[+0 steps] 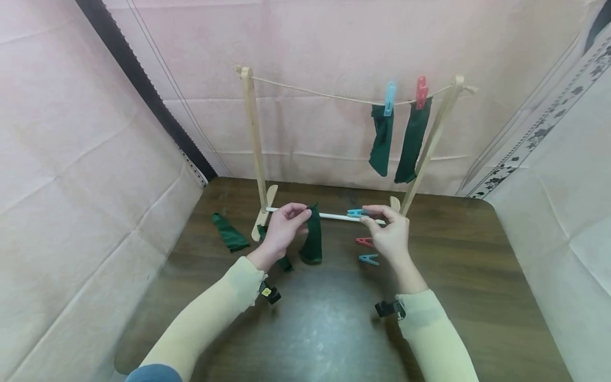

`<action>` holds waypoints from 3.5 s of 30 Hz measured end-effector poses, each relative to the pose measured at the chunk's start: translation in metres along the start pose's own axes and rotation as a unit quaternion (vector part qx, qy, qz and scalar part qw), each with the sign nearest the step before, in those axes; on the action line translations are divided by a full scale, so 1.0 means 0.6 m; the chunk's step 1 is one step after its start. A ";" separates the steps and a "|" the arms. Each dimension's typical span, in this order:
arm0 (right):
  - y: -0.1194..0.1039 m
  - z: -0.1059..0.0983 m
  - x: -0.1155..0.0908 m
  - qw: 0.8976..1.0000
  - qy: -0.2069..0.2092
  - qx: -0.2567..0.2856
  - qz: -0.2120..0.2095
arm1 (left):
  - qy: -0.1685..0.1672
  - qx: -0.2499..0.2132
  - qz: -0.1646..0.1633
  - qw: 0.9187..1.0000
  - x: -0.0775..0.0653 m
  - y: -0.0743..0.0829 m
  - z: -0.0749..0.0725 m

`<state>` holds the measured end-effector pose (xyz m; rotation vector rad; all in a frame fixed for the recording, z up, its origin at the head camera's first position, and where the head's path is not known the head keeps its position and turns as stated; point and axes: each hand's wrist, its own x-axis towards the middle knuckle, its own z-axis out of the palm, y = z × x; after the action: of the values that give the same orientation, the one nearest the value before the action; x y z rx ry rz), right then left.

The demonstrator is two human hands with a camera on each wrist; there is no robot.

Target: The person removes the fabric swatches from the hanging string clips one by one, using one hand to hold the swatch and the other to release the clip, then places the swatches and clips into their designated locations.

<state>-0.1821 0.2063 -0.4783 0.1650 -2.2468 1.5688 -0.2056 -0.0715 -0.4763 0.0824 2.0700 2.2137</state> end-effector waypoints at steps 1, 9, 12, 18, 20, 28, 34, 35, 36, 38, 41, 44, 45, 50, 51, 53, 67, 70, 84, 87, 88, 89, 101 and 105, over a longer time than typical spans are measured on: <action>0.009 -0.001 -0.001 1.000 -0.001 -0.002 0.006 | 0.000 -0.007 -0.003 1.000 0.000 -0.002 -0.001; 0.032 -0.011 -0.013 0.999 -0.013 -0.023 0.033 | 0.034 -0.030 -0.028 0.999 0.009 -0.028 -0.023; 0.035 -0.013 -0.016 0.999 -0.019 -0.022 0.041 | 0.055 -0.020 -0.035 0.998 0.019 -0.046 -0.034; 0.047 -0.019 -0.020 0.997 -0.030 -0.038 0.061 | 0.092 -0.004 -0.042 0.995 0.039 -0.075 -0.053; 0.048 -0.021 -0.022 0.997 -0.030 -0.041 0.065 | 0.100 0.004 -0.044 0.994 0.047 -0.084 -0.059; 0.059 -0.022 -0.032 0.997 -0.042 -0.043 0.056 | 0.117 0.037 -0.044 0.991 0.069 -0.109 -0.079; 0.069 -0.026 -0.037 0.997 -0.047 -0.035 0.057 | 0.127 0.044 -0.040 0.990 0.075 -0.114 -0.085; 0.071 -0.026 -0.037 0.997 -0.048 -0.035 0.058 | 0.128 0.046 -0.039 0.990 0.076 -0.114 -0.086; 0.073 -0.027 -0.037 0.996 -0.049 -0.034 0.060 | 0.129 0.048 -0.038 0.990 0.077 -0.115 -0.086; 0.077 -0.029 -0.037 0.996 -0.052 -0.035 0.067 | 0.127 0.052 -0.038 0.990 0.079 -0.118 -0.086; 0.083 -0.031 -0.040 0.994 -0.059 -0.035 0.085 | 0.125 0.061 -0.034 0.990 0.079 -0.122 -0.087; 0.088 -0.034 -0.044 0.991 -0.073 -0.038 0.104 | 0.128 0.075 -0.029 0.988 0.079 -0.126 -0.089; 0.090 -0.035 -0.045 0.990 -0.081 -0.039 0.112 | 0.131 0.081 -0.027 0.988 0.078 -0.127 -0.090; 0.101 -0.046 -0.049 0.983 -0.116 -0.044 0.134 | 0.151 0.101 -0.017 0.983 0.078 -0.131 -0.094; 0.103 -0.049 -0.050 0.982 -0.119 -0.045 0.137 | 0.153 0.102 -0.013 0.983 0.079 -0.131 -0.094; 0.107 -0.055 -0.052 0.981 -0.126 -0.048 0.139 | 0.160 0.103 -0.005 0.982 0.077 -0.127 -0.096; 0.124 -0.085 -0.071 0.972 -0.152 -0.081 0.159 | 0.176 0.098 0.020 0.979 0.066 -0.112 -0.104; 0.132 -0.091 -0.074 0.972 -0.145 -0.097 0.158 | 0.171 0.096 0.020 0.980 0.065 -0.111 -0.105; 0.148 -0.123 -0.097 0.964 -0.145 -0.127 0.185 | 0.138 0.055 0.029 0.988 0.066 -0.098 -0.096; 0.154 -0.127 -0.100 0.962 -0.144 -0.137 0.185 | 0.130 0.046 0.034 0.990 0.065 -0.096 -0.092; 0.154 -0.129 -0.101 0.962 -0.144 -0.139 0.186 | 0.129 0.045 0.034 0.990 0.065 -0.095 -0.090; 0.155 -0.131 -0.102 0.962 -0.146 -0.140 0.185 | 0.128 0.044 0.035 0.990 0.064 -0.095 -0.089; 0.163 -0.165 -0.116 0.946 -0.188 -0.160 0.211 | 0.125 0.039 0.024 0.991 0.060 -0.096 -0.080; 0.165 -0.168 -0.118 0.944 -0.189 -0.173 0.206 | 0.122 0.038 0.028 0.991 0.062 -0.096 -0.079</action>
<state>-0.1237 0.3267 -0.5625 -0.1241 -2.9768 1.3800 -0.2452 -0.1103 -0.5384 -0.1330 2.3032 2.2771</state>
